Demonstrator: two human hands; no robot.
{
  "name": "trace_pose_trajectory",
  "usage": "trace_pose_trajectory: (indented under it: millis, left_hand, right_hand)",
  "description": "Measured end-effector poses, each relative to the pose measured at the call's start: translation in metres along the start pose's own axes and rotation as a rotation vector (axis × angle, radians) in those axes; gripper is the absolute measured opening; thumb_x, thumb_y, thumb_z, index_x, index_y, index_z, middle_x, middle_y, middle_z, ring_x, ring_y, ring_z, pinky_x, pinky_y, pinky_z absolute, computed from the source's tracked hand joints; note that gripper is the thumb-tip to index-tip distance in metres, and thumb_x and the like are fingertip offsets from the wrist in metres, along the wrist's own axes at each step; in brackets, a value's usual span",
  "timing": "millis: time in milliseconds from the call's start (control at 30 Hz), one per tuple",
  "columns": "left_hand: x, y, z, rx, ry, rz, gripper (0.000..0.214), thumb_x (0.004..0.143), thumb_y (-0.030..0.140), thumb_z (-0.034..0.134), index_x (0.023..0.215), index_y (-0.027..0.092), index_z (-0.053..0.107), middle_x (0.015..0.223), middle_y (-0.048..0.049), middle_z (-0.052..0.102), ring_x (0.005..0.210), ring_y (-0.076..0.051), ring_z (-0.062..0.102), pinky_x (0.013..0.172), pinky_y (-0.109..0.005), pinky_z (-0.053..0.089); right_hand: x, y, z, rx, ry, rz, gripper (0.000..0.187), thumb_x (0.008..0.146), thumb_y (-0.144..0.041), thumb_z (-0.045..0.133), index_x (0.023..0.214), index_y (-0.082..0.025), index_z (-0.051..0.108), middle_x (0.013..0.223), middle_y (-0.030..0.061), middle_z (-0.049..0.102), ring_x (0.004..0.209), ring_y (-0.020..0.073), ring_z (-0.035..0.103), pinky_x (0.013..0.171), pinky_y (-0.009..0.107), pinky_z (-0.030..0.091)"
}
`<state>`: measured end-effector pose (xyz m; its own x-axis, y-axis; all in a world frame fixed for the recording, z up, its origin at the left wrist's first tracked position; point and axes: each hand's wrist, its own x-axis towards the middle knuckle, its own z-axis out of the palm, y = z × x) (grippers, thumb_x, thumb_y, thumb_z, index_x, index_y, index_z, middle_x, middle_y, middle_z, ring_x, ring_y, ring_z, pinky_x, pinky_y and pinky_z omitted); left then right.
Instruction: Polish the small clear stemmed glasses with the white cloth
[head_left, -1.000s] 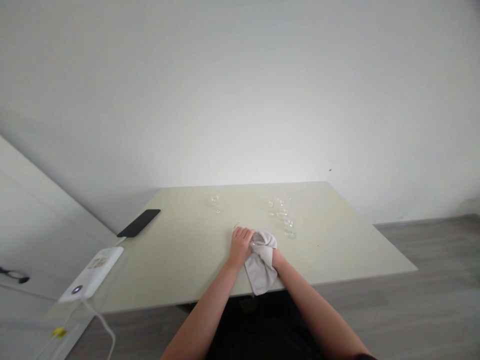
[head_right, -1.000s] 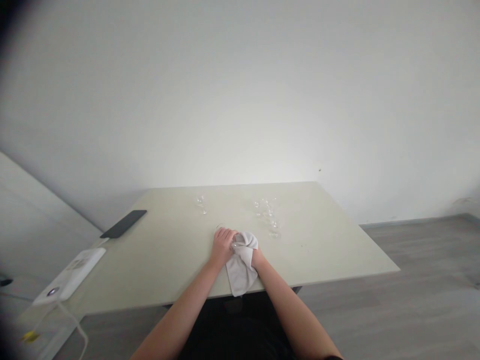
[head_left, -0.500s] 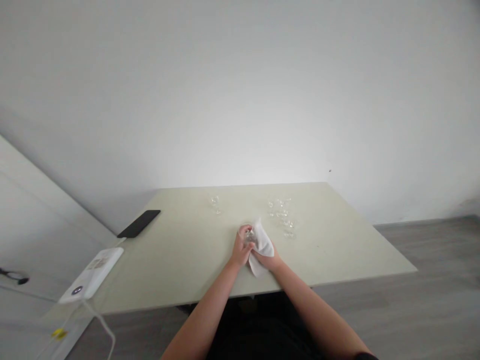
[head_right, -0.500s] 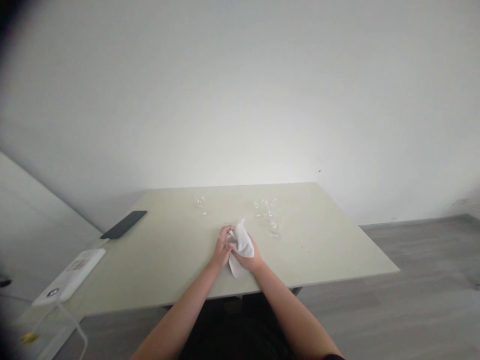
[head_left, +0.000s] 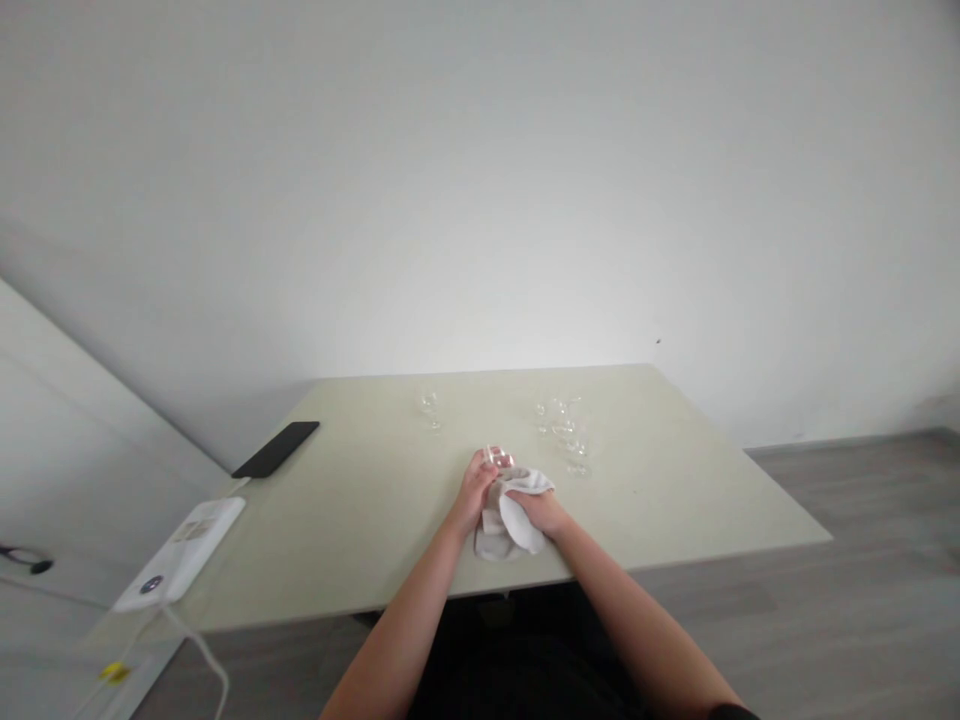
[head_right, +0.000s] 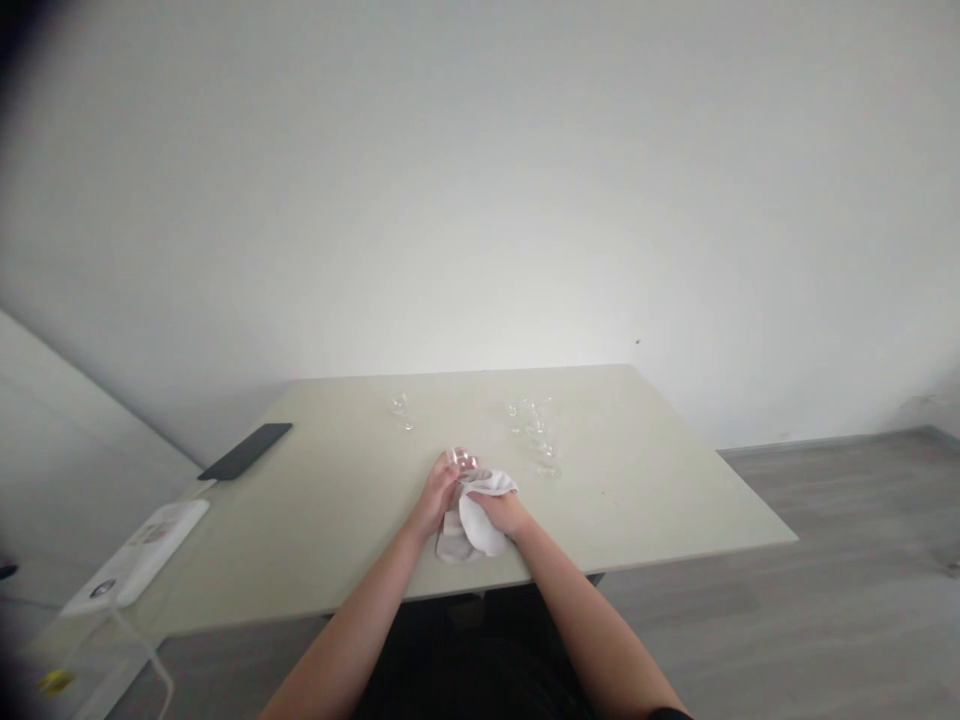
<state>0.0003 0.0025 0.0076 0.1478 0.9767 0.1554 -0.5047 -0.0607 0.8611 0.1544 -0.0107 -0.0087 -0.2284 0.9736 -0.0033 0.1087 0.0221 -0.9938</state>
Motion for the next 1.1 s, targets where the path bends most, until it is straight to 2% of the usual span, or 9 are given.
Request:
trace_pose_trajectory:
  millis: [100,233,300,433,600,733,900,1033,1100]
  left_hand:
    - [0.004,-0.003,-0.002,0.037,0.066,0.054,0.053,0.067,0.039,0.08,0.109,0.017,0.059,0.096,-0.0046,0.069,0.085,-0.017,0.065,0.081,-0.029,0.047]
    - [0.006,-0.003,-0.001,-0.062,0.007,-0.028,0.053,0.071,0.046,0.074,0.111,0.016,0.058,0.097,-0.0079,0.069,0.088,-0.021,0.066,0.084,-0.035,0.048]
    - [0.006,-0.004,-0.001,-0.066,0.005,0.002,0.05,0.072,0.048,0.073,0.109,0.017,0.059,0.098,-0.0078,0.069,0.09,-0.021,0.066,0.085,-0.036,0.047]
    - [0.006,-0.006,-0.003,0.015,0.081,0.053,0.051,0.069,0.041,0.078,0.111,0.019,0.058,0.096,-0.0048,0.068,0.083,-0.017,0.065,0.08,-0.031,0.047]
    - [0.006,-0.004,-0.001,-0.087,0.05,0.011,0.047,0.074,0.047,0.069,0.109,0.018,0.058,0.101,-0.0074,0.068,0.089,-0.021,0.066,0.083,-0.035,0.048]
    - [0.004,-0.001,-0.001,-0.012,0.059,0.062,0.049,0.07,0.037,0.075,0.112,0.019,0.057,0.097,-0.0041,0.067,0.083,-0.016,0.064,0.079,-0.03,0.046]
    - [0.001,0.002,0.001,-0.155,-0.044,-0.032,0.051,0.075,0.049,0.068,0.114,0.017,0.056,0.102,-0.0092,0.067,0.09,-0.022,0.064,0.084,-0.038,0.047]
    - [0.0,0.003,0.003,-0.027,0.008,0.029,0.058,0.068,0.039,0.077,0.118,0.019,0.056,0.096,-0.0041,0.066,0.084,-0.017,0.063,0.079,-0.03,0.046]
    - [0.0,0.004,0.003,-0.027,0.007,-0.01,0.059,0.07,0.039,0.076,0.121,0.019,0.054,0.096,-0.0048,0.067,0.083,-0.018,0.063,0.079,-0.031,0.047]
  right_hand:
    - [-0.003,-0.004,0.003,-0.071,0.045,-0.012,0.023,0.076,-0.032,0.066,0.097,-0.024,0.071,0.109,0.0038,0.072,0.109,0.025,0.064,0.104,0.043,0.046]
    - [-0.004,-0.01,0.003,-0.076,0.056,0.006,0.028,0.075,-0.031,0.067,0.102,-0.022,0.071,0.112,0.005,0.071,0.111,0.0252,0.064,0.105,0.043,0.045]
    - [-0.003,-0.012,0.002,-0.074,0.061,0.033,0.027,0.076,-0.03,0.067,0.101,-0.022,0.071,0.111,0.0051,0.072,0.11,0.025,0.065,0.104,0.042,0.046]
    - [-0.003,-0.011,0.001,-0.075,0.059,0.038,0.028,0.077,-0.031,0.067,0.104,-0.023,0.07,0.113,0.0042,0.071,0.111,0.0241,0.064,0.105,0.041,0.045]
    - [-0.002,-0.007,0.001,-0.117,0.044,0.062,0.031,0.076,-0.031,0.068,0.105,-0.021,0.07,0.115,0.0058,0.07,0.113,0.0244,0.063,0.106,0.043,0.043]
    - [-0.002,-0.008,0.002,-0.12,-0.004,0.037,0.029,0.077,-0.029,0.068,0.106,-0.023,0.07,0.115,0.0037,0.07,0.114,0.0231,0.062,0.108,0.041,0.042]
    - [-0.003,-0.01,0.002,-0.105,-0.014,0.052,0.033,0.077,-0.027,0.068,0.11,-0.022,0.069,0.119,0.0048,0.068,0.117,0.0227,0.061,0.109,0.039,0.041]
    - [-0.003,-0.011,0.002,-0.079,-0.017,0.046,0.031,0.076,-0.029,0.069,0.105,-0.021,0.07,0.116,0.0061,0.069,0.115,0.0245,0.062,0.109,0.042,0.041]
    - [-0.002,-0.01,0.002,-0.059,0.0,0.035,0.031,0.075,-0.029,0.07,0.105,-0.022,0.07,0.117,0.0056,0.069,0.115,0.0251,0.062,0.109,0.043,0.04]
